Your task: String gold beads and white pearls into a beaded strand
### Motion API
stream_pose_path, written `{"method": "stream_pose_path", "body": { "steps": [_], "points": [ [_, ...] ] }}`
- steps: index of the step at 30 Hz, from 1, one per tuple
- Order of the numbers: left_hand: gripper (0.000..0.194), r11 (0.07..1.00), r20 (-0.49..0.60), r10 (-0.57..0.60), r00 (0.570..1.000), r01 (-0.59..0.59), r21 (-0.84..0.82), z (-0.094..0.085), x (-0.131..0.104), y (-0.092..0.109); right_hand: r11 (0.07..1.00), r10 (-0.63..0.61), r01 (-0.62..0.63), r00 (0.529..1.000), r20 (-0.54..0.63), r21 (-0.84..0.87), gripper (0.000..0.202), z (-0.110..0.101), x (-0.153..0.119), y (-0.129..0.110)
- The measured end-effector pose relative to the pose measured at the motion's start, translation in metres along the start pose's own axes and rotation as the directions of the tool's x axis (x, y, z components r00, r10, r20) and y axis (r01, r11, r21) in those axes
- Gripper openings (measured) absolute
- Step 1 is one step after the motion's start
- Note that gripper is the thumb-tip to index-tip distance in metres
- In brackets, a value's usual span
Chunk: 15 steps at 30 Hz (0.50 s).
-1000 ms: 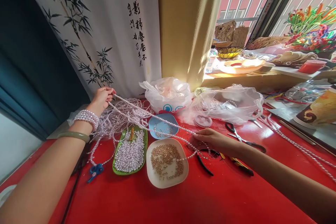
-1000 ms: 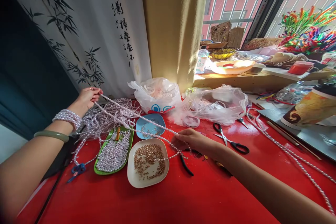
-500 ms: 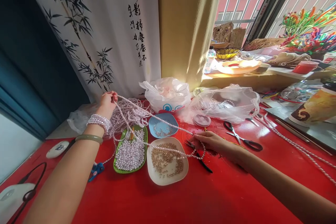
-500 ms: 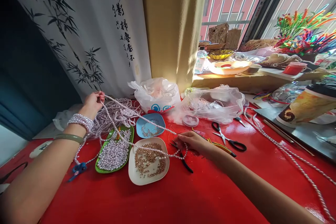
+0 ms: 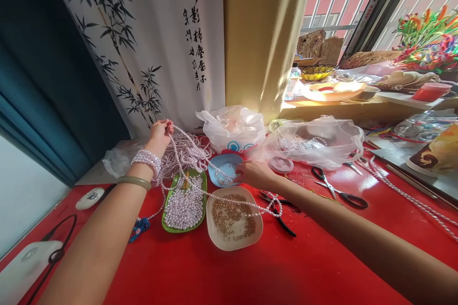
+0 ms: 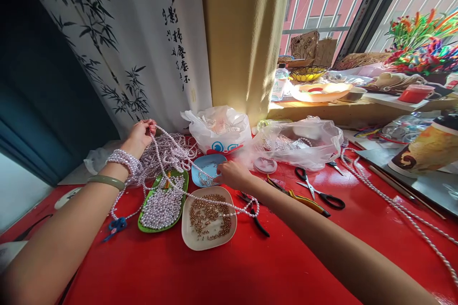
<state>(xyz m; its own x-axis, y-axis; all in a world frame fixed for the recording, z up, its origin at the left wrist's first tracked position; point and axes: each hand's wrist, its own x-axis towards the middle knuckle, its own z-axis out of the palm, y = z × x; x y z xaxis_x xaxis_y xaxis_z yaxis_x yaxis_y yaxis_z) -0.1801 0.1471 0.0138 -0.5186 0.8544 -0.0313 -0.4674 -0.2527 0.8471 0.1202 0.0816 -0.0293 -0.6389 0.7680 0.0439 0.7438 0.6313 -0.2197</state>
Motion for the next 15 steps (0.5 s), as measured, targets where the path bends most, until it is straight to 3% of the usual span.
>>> {"method": "stream_pose_path", "body": {
  "steps": [6, 11, 15],
  "points": [
    [0.020, 1.000, 0.026, 0.014, 1.000, -0.013, -0.027, 0.001, 0.001, 0.003, 0.998, -0.045, 0.043, 0.998, 0.046, 0.039, 0.023, 0.003, -0.005, 0.002],
    [0.020, 0.998, 0.035, 0.023, 0.999, -0.021, -0.053, 0.004, 0.005, 0.000, 0.994, -0.058, 0.055, 0.998, 0.028, 0.091, 0.016, 0.006, -0.007, 0.003],
    [0.011, 0.994, -0.006, 0.077, 0.997, -0.077, -0.077, -0.006, 0.015, 0.006, 0.988, -0.056, 0.058, 0.998, -0.017, 0.144, 0.020, 0.006, -0.012, 0.009]
  ]
}}
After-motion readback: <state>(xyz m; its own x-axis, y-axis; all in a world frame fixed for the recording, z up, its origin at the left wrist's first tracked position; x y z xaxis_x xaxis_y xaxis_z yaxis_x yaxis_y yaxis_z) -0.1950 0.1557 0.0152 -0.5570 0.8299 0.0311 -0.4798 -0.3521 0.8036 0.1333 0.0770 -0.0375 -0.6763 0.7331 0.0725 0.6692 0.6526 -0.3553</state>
